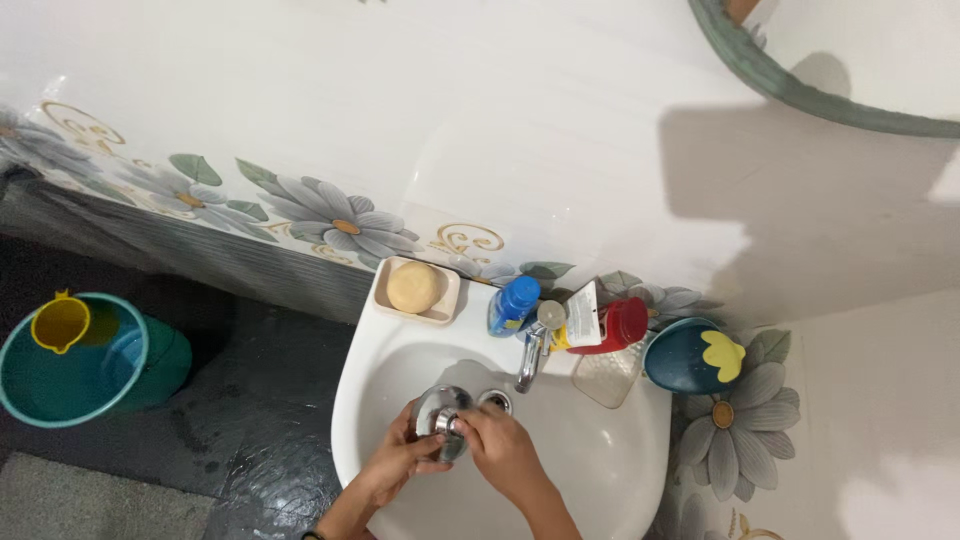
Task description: The person washes a shower head under running water in a bathroom sink. They rub the surface with their hands, rinse it, and repeatedly turn it over to clean different sides. The shower head is held and manipulated by hand throughout the process.
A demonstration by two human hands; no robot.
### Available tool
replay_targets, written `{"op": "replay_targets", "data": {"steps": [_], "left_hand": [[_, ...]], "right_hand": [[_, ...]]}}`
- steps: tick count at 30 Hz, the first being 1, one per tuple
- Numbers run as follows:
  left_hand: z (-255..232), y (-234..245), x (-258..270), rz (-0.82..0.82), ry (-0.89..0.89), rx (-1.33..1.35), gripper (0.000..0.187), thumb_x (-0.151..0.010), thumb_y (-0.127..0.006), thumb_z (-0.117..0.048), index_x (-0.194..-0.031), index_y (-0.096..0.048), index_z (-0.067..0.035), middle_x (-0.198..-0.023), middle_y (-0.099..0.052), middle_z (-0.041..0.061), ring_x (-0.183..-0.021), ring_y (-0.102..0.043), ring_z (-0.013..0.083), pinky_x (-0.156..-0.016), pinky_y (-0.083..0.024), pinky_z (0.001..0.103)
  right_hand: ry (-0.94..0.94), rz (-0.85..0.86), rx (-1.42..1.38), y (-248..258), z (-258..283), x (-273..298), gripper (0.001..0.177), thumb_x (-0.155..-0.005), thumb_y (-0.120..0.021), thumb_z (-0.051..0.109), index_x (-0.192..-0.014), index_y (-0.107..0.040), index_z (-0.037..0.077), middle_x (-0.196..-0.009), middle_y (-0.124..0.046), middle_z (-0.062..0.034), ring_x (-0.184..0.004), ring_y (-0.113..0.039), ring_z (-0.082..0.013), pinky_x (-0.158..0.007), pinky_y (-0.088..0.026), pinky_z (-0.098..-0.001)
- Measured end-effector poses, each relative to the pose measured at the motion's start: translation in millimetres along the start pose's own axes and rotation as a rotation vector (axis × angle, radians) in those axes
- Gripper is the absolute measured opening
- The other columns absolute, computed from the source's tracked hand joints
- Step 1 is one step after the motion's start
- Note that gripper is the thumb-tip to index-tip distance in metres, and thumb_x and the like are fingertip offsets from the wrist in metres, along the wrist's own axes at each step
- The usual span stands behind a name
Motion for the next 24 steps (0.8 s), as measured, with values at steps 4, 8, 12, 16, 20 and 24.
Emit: {"op": "replay_targets", "data": {"steps": [4, 8, 12, 16, 20, 24], "left_hand": [[5.2, 7.3, -4.4, 0.005, -0.001, -0.008, 0.067, -0.088, -0.067, -0.008, -0.149, -0.042, -0.014, -0.119, -0.063, 0.014, -0.098, -0.071, 0.0268, -0.079, -0.068, 0.041], [11.3, 12.5, -9.0, -0.007, 0.082, 0.008, 0.065, -0.089, -0.069, -0.008, -0.148, -0.042, -0.015, -0.120, -0.064, 0.012, -0.104, -0.072, 0.0254, -0.080, -0.065, 0.041], [12.3, 13.9, -10.1, -0.015, 0.030, 0.005, 0.064, -0.089, -0.070, -0.007, -0.147, -0.043, -0.014, -0.123, -0.065, 0.010, -0.106, -0.072, 0.0200, -0.079, -0.069, 0.040], [7.6, 16.2, -7.8, -0.008, 0.020, 0.146, 0.062, -0.088, -0.067, -0.007, -0.146, -0.046, -0.010, -0.125, -0.065, 0.011, -0.101, -0.072, 0.0244, -0.074, -0.068, 0.043], [2.9, 18.5, -8.5, -0.037, 0.048, 0.150, 0.059, -0.091, -0.068, -0.011, -0.146, -0.045, -0.007, -0.124, -0.066, 0.015, -0.102, -0.074, 0.0272, -0.075, -0.065, 0.041], [2.3, 19.2, -9.6, -0.047, 0.064, 0.151, 0.059, -0.091, -0.067, -0.014, -0.145, -0.045, -0.008, -0.122, -0.066, 0.011, -0.101, -0.074, 0.0248, -0.076, -0.066, 0.041]], "right_hand": [[0.299, -0.248, 0.070, 4.8, 27.2, -49.2, 0.030, -0.097, -0.061, 0.018, -0.121, -0.067, -0.001, -0.119, -0.068, -0.0209, -0.114, -0.062, -0.0390, -0.097, -0.050, -0.0470], [0.359, -0.223, 0.195, -12.9, 53.3, -124.4, 0.038, -0.100, -0.061, 0.021, -0.133, -0.061, 0.001, -0.131, -0.062, -0.0196, -0.125, -0.056, -0.0383, -0.107, -0.044, -0.0466], [0.637, -0.314, 0.392, -36.4, 46.9, -176.0, 0.052, -0.092, -0.065, 0.024, -0.134, -0.057, -0.005, -0.142, -0.054, -0.0262, -0.136, -0.044, -0.0415, -0.113, -0.032, -0.0505], [0.730, -0.264, 0.524, -60.2, 15.9, -187.9, 0.043, -0.097, -0.062, 0.018, -0.138, -0.061, 0.007, -0.153, -0.052, -0.0117, -0.149, -0.042, -0.0312, -0.126, -0.031, -0.0472], [0.747, -0.275, 0.378, -67.1, 9.1, -181.9, 0.030, -0.109, -0.061, 0.019, -0.137, -0.061, 0.005, -0.158, -0.054, -0.0056, -0.155, -0.045, -0.0256, -0.134, -0.035, -0.0459], [0.655, -0.305, 0.514, -58.1, 30.6, -181.6, 0.032, -0.091, -0.066, 0.018, -0.119, -0.067, 0.004, -0.141, -0.057, -0.0136, -0.139, -0.043, -0.0363, -0.115, -0.030, -0.0545]]}}
Point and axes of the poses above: each hand's wrist, its own x-axis away from the middle knuckle, its own y-axis out of the back of the hand, z = x × y, the point moved 1 cm from there along -x, towards the middle knuckle
